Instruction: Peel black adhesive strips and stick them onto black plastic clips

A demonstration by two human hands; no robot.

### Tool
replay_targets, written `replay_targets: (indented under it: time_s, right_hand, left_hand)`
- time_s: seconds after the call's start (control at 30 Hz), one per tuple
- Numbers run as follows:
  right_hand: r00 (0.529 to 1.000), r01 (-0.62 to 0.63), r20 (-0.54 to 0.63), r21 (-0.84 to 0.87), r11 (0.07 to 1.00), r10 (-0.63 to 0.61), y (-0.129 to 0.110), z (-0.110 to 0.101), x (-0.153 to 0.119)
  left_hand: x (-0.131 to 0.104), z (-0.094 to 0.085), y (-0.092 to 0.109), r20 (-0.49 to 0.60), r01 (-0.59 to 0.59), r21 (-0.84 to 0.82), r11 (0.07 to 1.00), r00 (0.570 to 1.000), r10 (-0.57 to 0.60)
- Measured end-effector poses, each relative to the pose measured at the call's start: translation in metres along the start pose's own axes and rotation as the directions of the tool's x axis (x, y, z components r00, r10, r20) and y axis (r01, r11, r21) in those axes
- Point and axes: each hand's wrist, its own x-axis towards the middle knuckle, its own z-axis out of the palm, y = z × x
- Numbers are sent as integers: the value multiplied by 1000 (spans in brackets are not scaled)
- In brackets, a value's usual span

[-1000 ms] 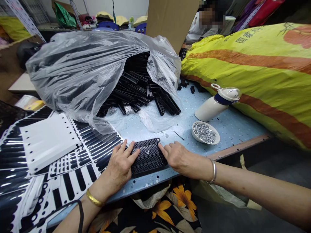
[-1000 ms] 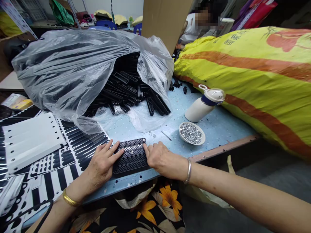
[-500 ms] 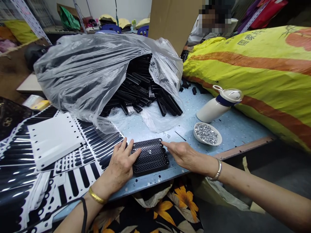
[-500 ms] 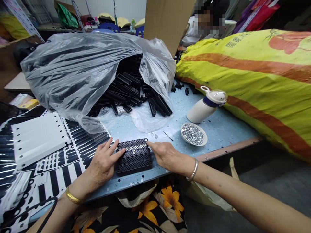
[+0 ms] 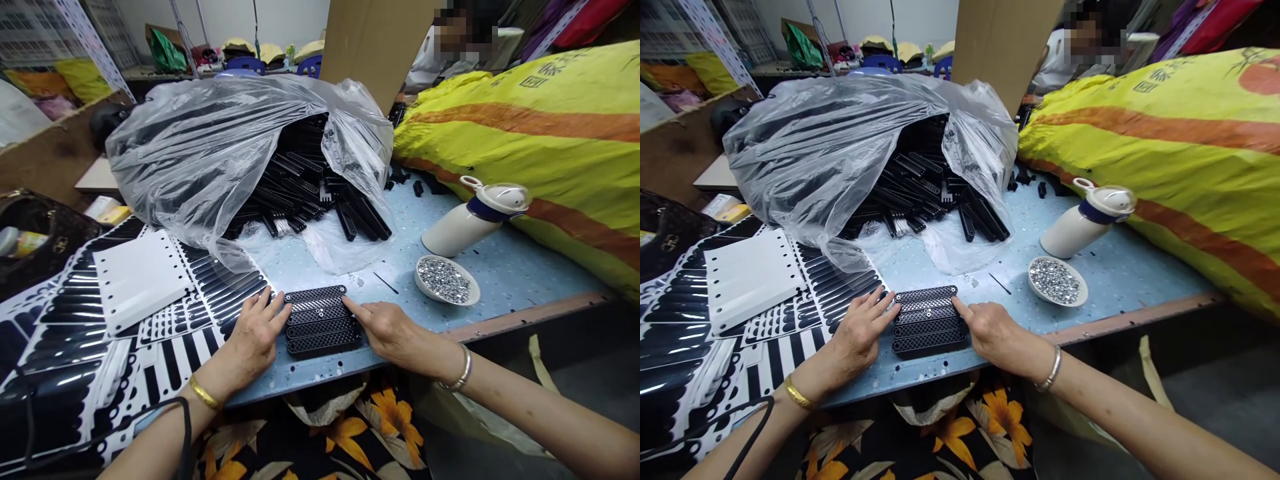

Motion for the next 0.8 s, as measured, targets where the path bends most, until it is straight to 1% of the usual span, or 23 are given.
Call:
replay_targets:
  time_s: [0.17, 0.27, 0.37, 0.47, 0.6, 0.73, 0.8]
  right_hand:
    - [1000, 11, -9, -19, 1000, -11, 0, 1, 1]
    - [1000, -8, -26, -9, 1000, 8, -1, 4, 1]
    - [998, -2, -70, -3, 1000, 2, -1, 6, 1]
    - [997, 13, -80, 5, 1000, -13, -1, 7, 1]
    - [996, 11, -88, 1, 1000, -11, -1, 7, 0]
    - [997, -9, -74, -3, 1000, 8, 0, 9, -1]
    - [997, 4, -78, 4, 1000, -3, 1, 10, -1]
  left_hand:
    - [2, -5, -5, 73, 8, -47, 999, 997, -5]
    - [4, -11, -6, 91, 52, -91, 995, 995, -44]
    - [8, -15, -6, 89, 113, -177, 978, 991, -99]
    - [12, -17, -5, 75, 151, -243, 958, 988, -137]
    - [13, -16, -4, 59, 183, -248, 952, 983, -173]
    - [13, -14, -2, 42, 192, -245, 950, 981, -188]
    - [12, -13, -2, 32, 186, -247, 951, 982, -184]
